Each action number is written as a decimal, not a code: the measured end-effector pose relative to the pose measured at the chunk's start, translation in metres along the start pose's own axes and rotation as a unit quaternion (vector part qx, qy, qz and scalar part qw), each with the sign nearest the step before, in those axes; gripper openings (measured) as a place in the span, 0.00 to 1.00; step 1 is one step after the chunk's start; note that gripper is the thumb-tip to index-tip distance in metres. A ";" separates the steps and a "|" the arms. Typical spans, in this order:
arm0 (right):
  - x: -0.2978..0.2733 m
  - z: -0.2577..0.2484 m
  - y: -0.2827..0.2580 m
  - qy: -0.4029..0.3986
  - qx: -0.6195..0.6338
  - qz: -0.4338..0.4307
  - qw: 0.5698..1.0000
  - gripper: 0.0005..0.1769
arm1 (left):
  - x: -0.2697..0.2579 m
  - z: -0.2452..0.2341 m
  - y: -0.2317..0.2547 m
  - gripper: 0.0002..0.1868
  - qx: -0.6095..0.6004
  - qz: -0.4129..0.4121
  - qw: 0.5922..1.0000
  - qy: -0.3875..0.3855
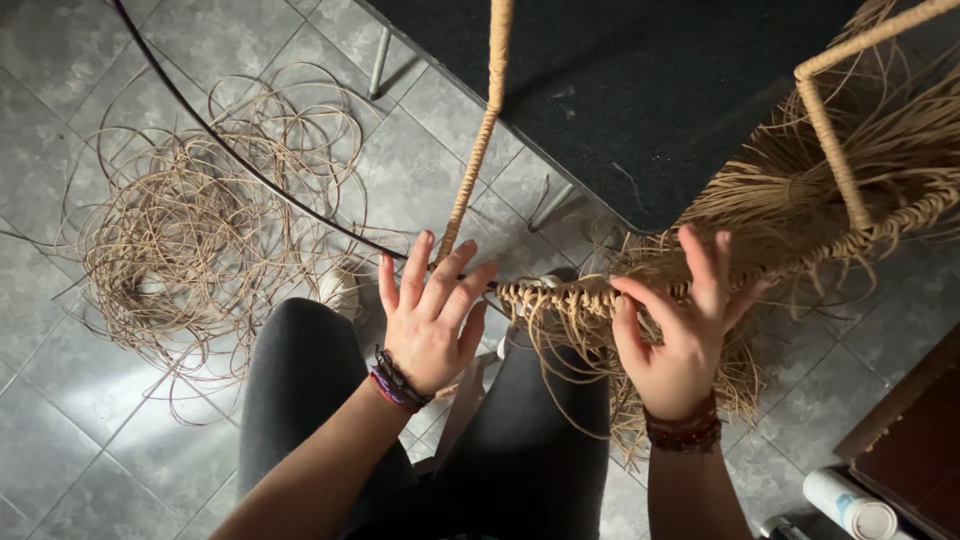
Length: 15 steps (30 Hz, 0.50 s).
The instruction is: Weaving natural fibers onto a circular frame to create a piece of furniture or decor
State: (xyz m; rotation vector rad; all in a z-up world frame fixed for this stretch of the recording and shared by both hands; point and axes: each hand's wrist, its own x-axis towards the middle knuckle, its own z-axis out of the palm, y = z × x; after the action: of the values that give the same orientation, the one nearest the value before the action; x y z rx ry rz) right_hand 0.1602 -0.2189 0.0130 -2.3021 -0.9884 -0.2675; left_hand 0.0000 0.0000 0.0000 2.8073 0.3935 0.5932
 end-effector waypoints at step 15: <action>0.000 0.003 -0.017 -0.017 0.011 0.028 0.999 0.11 | 0.003 -0.002 0.001 0.20 -0.027 0.003 1.000 0.007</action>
State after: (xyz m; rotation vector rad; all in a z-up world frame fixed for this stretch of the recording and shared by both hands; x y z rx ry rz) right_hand 0.1479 -0.2085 0.0185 -2.3182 -0.9365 -0.1953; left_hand 0.0017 0.0002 0.0028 2.7551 0.3670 0.6162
